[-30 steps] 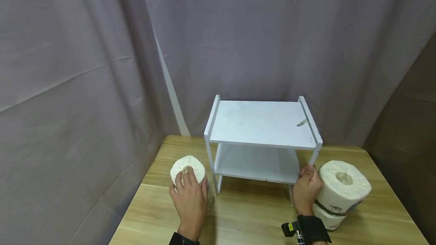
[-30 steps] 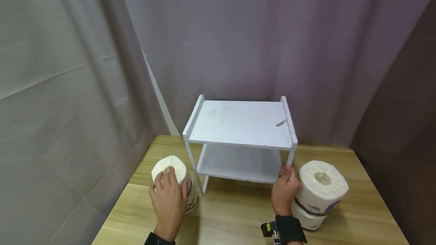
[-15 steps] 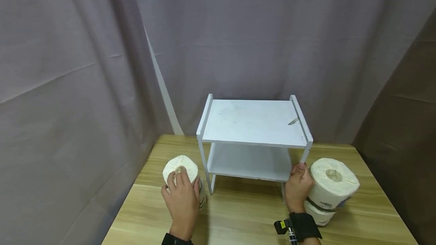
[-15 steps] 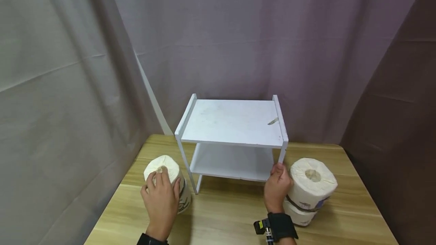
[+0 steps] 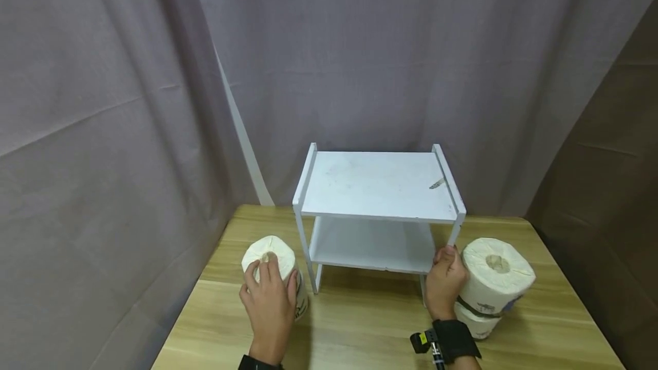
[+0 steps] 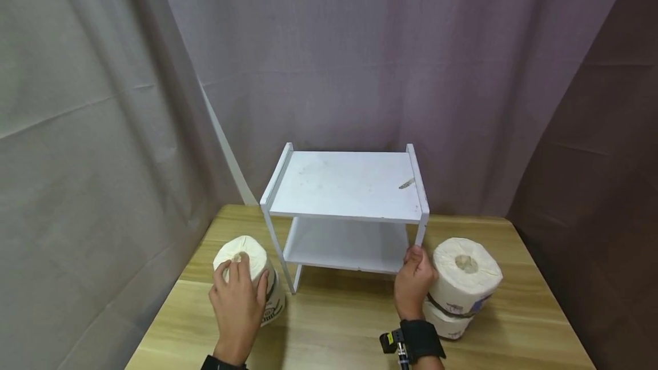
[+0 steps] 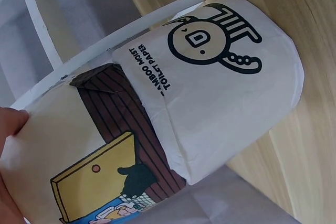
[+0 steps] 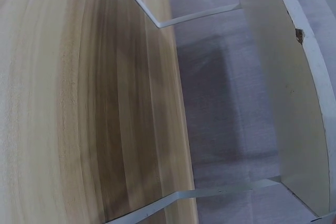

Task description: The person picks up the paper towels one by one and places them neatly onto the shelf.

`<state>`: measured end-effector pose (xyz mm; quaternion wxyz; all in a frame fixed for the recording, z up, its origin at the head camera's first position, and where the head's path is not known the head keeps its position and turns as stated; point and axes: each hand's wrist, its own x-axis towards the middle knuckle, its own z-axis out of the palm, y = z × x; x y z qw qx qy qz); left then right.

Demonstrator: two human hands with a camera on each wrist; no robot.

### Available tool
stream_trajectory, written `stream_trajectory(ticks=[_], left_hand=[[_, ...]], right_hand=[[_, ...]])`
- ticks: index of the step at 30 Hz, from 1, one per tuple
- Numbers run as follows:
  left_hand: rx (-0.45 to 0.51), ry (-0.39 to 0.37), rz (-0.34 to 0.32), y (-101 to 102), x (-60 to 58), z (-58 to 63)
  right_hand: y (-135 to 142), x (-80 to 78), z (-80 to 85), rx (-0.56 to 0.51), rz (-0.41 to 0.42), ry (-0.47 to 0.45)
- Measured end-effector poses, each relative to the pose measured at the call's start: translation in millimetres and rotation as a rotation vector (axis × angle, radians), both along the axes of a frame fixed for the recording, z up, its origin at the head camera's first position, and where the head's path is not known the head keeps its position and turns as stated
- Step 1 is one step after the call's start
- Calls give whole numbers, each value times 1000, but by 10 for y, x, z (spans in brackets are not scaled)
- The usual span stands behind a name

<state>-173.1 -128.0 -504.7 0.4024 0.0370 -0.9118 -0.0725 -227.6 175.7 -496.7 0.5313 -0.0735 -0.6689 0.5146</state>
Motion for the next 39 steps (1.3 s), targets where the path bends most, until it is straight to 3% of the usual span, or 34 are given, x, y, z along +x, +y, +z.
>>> stream_trajectory(ticks=[17,39], left_hand=[[106,-46,-121,-75,38,96],[129,-29,-174,-96,164,247]], right_hand=[[6,37,31,8,-1,-12],[6,79,101,42,-1,-10]])
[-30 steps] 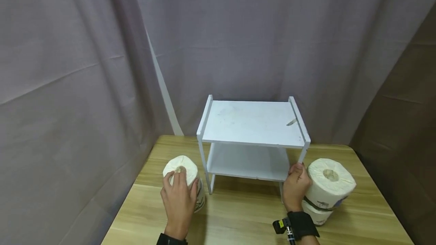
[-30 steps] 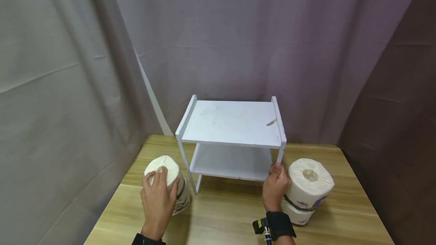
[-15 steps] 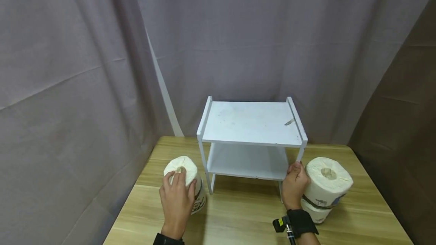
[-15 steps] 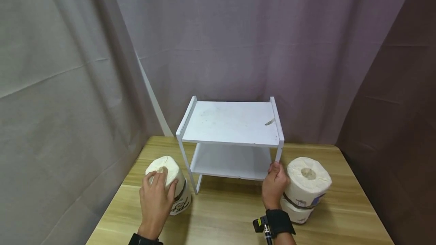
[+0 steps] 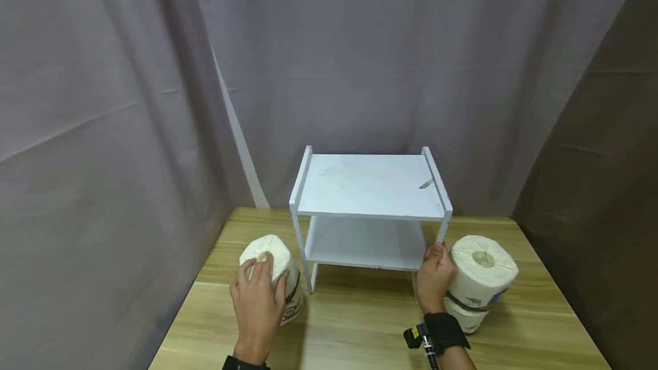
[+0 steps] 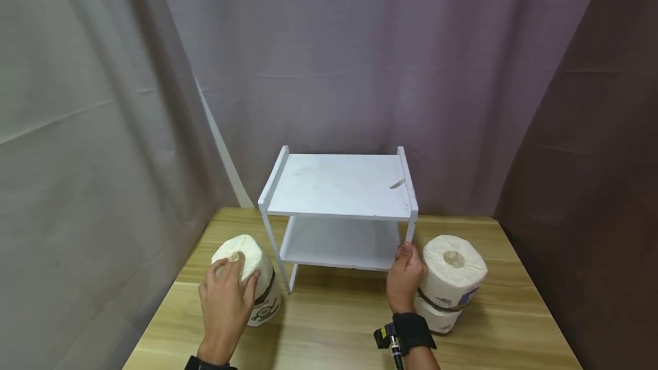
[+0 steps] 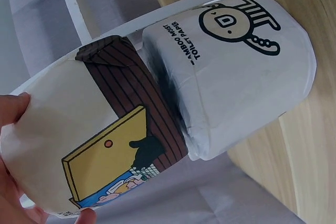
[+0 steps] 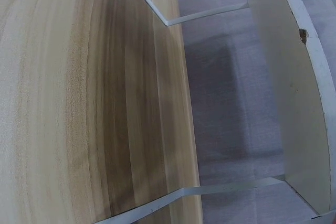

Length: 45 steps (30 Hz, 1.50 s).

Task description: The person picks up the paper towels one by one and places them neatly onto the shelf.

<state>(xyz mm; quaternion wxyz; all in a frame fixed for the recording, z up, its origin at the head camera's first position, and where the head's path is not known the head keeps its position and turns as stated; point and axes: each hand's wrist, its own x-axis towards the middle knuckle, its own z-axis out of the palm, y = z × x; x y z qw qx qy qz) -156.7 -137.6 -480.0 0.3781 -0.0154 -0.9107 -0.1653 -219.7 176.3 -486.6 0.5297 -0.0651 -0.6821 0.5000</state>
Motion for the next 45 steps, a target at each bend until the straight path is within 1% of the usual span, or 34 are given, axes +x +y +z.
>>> stream_trajectory(ticks=[7,10,15,19,23,27,36,45], left_hand=[[-2,27,7,-105,58,77],[-1,46,5,-143,85,136],[0,86,6,-180,117,241],[-1,88,-10,-154,94,316],[-7,94,-32,-115,55,376],[-17,99,-44,-112,45,428],[-34,98,-63,-141,46,576],[-35,94,-90,-140,57,695]], right_hand=[[35,-197,-297,0,17,-1],[26,-205,-350,0,31,1],[8,-187,-377,13,38,-5],[40,-187,-327,16,8,-11],[32,-123,-147,7,-14,6],[-9,-49,-5,-2,5,26],[-46,-33,20,-6,-5,5],[-58,-22,44,-13,-7,11]])
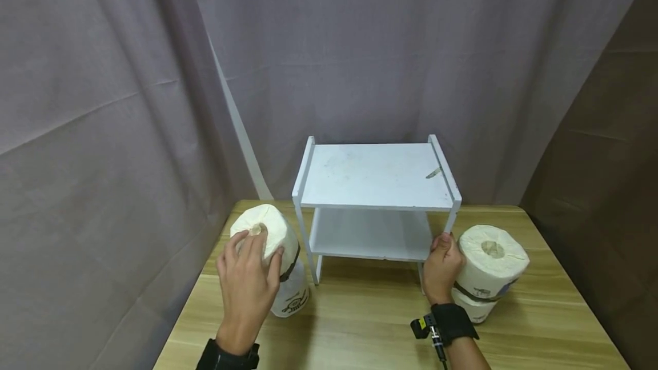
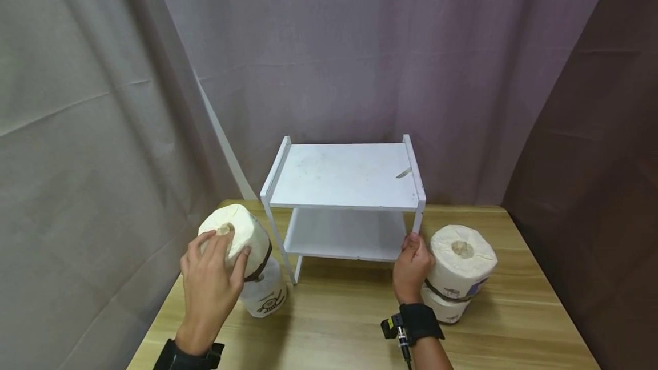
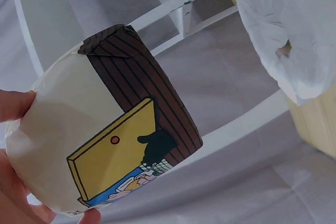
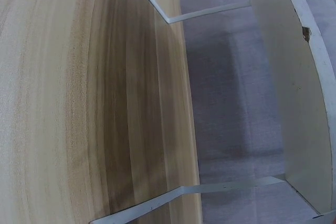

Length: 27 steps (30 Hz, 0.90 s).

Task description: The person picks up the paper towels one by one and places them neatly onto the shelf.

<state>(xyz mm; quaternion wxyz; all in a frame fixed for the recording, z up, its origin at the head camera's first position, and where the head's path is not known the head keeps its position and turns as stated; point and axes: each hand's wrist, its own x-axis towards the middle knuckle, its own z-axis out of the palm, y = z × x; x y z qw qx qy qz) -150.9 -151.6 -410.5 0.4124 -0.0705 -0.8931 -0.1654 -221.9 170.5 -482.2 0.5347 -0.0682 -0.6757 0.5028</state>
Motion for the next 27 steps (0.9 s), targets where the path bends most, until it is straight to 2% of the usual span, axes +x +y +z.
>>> stream_trajectory(ticks=[12,27], left_hand=[[5,39,-28,-3,28,146],[10,43,-38,16,151,317]], right_hand=[[24,9,-12,11,-6,-15],[15,28,-1,11,-2,-14]])
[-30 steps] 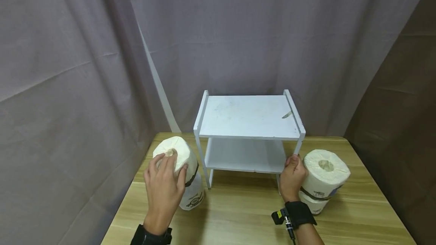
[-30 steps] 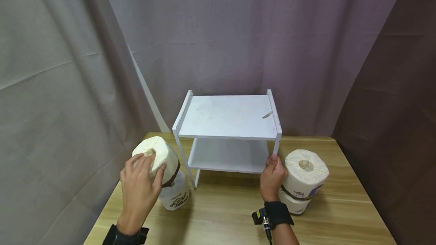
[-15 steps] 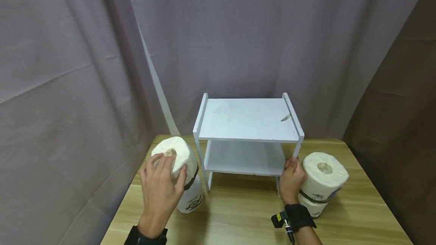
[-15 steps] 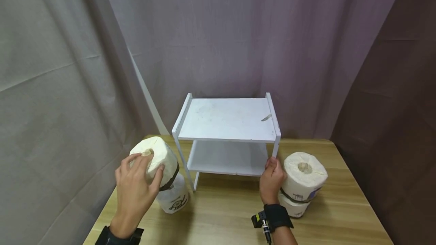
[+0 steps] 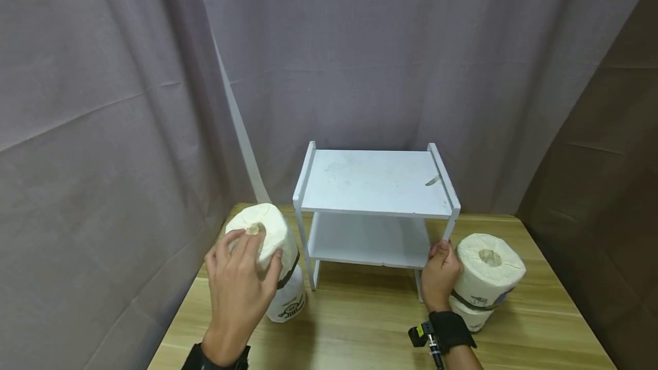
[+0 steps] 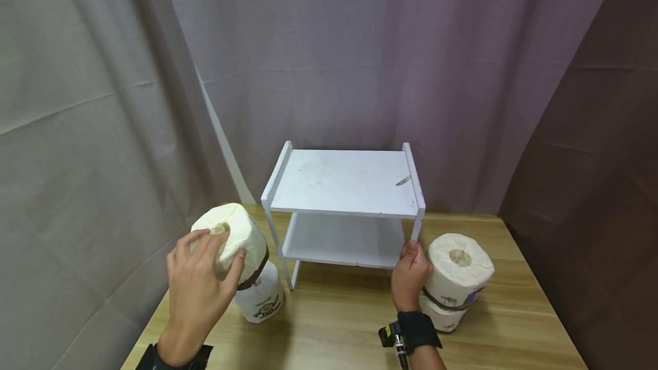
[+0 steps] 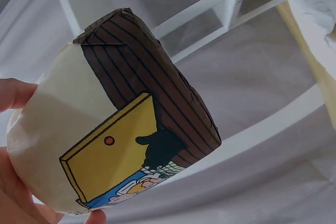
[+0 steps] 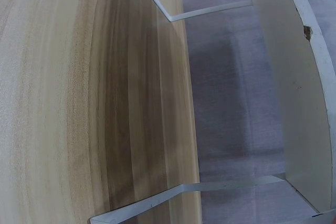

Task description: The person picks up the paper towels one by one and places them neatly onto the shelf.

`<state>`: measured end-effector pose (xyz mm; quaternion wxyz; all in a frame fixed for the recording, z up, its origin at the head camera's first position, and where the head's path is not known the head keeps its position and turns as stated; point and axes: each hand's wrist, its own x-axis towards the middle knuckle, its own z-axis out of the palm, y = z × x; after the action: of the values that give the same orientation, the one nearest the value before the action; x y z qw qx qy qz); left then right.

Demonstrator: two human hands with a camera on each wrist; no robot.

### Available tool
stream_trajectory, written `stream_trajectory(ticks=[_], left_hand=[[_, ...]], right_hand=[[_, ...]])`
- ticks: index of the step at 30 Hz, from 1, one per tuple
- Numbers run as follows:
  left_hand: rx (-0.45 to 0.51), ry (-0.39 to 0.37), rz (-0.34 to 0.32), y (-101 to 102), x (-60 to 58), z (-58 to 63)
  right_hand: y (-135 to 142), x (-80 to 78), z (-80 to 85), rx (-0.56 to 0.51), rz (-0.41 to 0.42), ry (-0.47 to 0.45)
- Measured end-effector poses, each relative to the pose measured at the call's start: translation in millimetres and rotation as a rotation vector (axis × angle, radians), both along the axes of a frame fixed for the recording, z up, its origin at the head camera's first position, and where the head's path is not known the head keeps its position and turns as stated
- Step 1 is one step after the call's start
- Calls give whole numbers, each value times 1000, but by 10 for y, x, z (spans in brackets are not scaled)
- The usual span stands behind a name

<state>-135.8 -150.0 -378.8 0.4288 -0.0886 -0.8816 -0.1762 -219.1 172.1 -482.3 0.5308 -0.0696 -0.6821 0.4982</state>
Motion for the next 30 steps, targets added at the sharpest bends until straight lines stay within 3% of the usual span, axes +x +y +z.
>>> stream_trajectory(ticks=[11,16,25,30], left_hand=[[-31,54,-29,55,125,275],[-28,78,-50,80,154,350],[-18,133,-103,171,97,533],[-22,136,-124,218,38,616]], right_hand=[[106,-156,-223,16,-52,-8],[66,-104,-151,16,-22,8],[27,-41,-26,19,3,26],[61,-124,-115,21,-5,21]])
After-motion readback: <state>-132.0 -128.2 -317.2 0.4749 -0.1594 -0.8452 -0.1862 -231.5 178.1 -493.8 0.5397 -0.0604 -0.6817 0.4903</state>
